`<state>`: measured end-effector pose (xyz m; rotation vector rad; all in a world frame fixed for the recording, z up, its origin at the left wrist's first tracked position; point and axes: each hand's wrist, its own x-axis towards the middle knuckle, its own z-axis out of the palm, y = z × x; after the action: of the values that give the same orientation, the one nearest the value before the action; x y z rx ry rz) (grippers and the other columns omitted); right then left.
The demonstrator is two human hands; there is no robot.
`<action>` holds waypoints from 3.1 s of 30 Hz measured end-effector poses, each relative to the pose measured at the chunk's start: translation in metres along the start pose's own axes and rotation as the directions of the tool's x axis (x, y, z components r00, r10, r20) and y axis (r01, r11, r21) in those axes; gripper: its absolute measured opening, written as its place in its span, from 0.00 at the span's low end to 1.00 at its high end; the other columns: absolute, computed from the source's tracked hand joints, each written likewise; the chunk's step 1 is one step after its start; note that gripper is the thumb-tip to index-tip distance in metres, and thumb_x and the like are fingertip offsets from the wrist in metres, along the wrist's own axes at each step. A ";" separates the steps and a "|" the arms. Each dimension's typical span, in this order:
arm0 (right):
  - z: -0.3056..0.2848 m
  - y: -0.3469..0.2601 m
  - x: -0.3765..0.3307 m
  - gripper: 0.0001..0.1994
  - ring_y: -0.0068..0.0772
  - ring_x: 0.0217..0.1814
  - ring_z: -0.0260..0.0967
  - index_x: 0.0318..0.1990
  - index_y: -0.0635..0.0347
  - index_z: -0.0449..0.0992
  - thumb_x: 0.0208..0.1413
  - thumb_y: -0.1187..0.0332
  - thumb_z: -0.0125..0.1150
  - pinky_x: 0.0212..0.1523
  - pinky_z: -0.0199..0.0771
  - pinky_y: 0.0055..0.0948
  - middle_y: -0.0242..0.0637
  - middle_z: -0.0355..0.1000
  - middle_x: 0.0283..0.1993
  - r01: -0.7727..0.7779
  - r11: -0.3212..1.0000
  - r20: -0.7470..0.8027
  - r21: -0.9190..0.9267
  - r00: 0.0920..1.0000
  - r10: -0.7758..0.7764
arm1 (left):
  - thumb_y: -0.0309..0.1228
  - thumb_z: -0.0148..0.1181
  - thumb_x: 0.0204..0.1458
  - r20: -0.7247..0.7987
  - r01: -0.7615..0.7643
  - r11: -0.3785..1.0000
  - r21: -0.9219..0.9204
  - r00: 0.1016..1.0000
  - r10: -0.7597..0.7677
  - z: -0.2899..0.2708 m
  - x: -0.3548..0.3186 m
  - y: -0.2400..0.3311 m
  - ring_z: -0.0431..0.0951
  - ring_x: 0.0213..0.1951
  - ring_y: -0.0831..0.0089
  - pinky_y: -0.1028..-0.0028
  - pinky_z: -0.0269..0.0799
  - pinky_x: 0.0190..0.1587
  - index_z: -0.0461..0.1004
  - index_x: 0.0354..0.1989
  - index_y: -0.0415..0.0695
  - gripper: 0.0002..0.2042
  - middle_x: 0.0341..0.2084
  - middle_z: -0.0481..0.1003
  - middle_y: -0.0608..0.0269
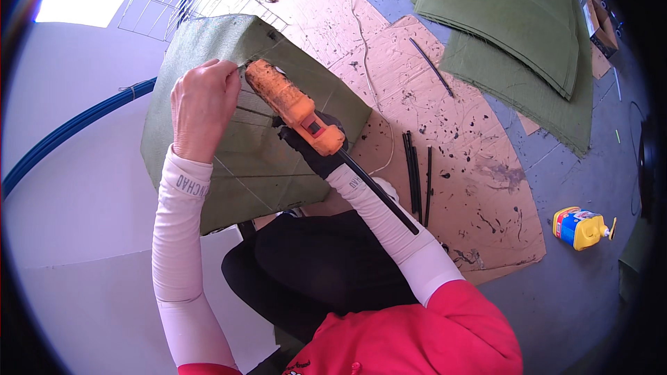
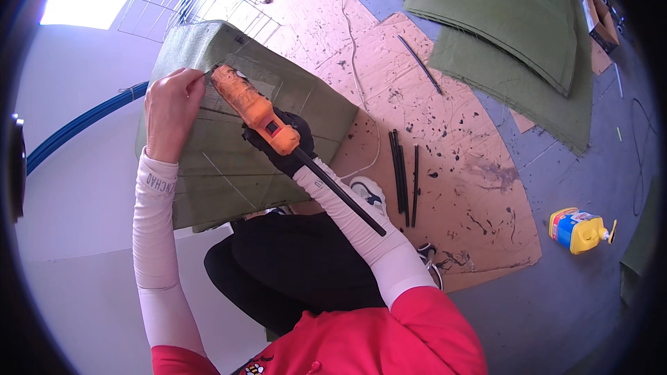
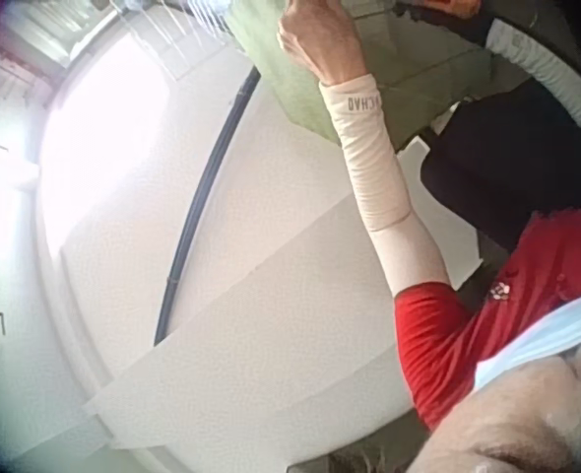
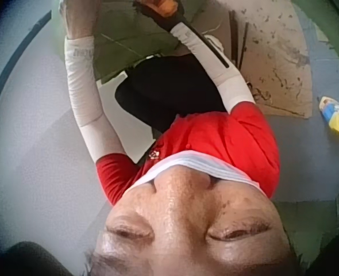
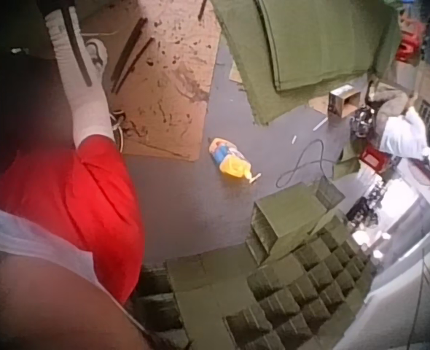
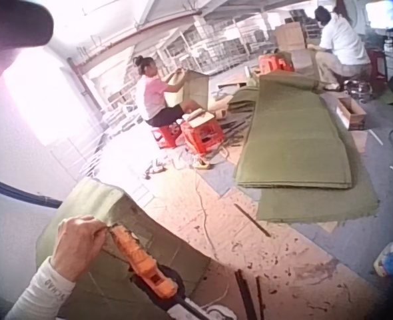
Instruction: The person aligns the green fabric covering a frame by hand, applies hot glue along the edges using a glue gun, and presses the fabric down by hand to secure it.
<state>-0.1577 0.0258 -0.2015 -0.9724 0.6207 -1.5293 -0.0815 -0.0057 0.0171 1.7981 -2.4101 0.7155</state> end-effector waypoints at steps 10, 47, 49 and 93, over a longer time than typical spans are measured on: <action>-0.003 -0.010 0.002 0.14 0.24 0.36 0.76 0.38 0.62 0.76 0.44 0.73 0.74 0.34 0.79 0.26 0.33 0.77 0.34 -0.201 0.979 0.068 -0.017 0.977 0.202 | 0.30 0.57 0.51 0.031 0.064 0.992 -0.107 0.998 -0.061 -0.004 0.000 -0.003 0.77 0.29 0.51 0.60 0.71 0.34 0.78 0.29 0.42 0.06 0.25 0.76 0.53; 0.016 0.032 -0.001 0.15 0.40 0.21 0.68 0.25 0.50 0.73 0.41 0.52 0.71 0.27 0.66 0.37 0.32 0.70 0.20 0.436 0.771 -0.005 -0.464 0.869 -0.495 | 0.35 0.58 0.56 0.294 0.146 0.965 -0.216 0.952 -0.078 -0.011 0.018 -0.036 0.76 0.32 0.80 0.80 0.70 0.39 0.79 0.42 0.35 0.15 0.29 0.80 0.63; 0.017 0.032 -0.003 0.15 0.40 0.21 0.68 0.26 0.50 0.73 0.41 0.53 0.71 0.27 0.66 0.37 0.32 0.70 0.20 0.421 0.786 -0.035 -0.452 0.873 -0.487 | 0.35 0.58 0.56 0.297 0.142 0.967 -0.210 0.952 -0.075 -0.012 0.017 -0.038 0.76 0.32 0.80 0.80 0.70 0.39 0.79 0.42 0.35 0.15 0.29 0.80 0.63; 0.038 0.006 0.002 0.15 0.20 0.45 0.72 0.48 0.61 0.76 0.55 0.65 0.65 0.44 0.74 0.24 0.31 0.76 0.44 -0.188 0.840 -0.050 0.509 0.968 0.247 | 0.26 0.60 0.50 0.009 -0.041 0.986 -0.161 0.999 0.043 0.000 0.004 -0.004 0.75 0.24 0.65 0.69 0.69 0.29 0.77 0.30 0.41 0.03 0.23 0.74 0.59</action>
<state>-0.1229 0.0275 -0.1864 -0.4008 0.3633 -1.4431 -0.0791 -0.0098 0.0197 1.6998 -2.4415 0.4972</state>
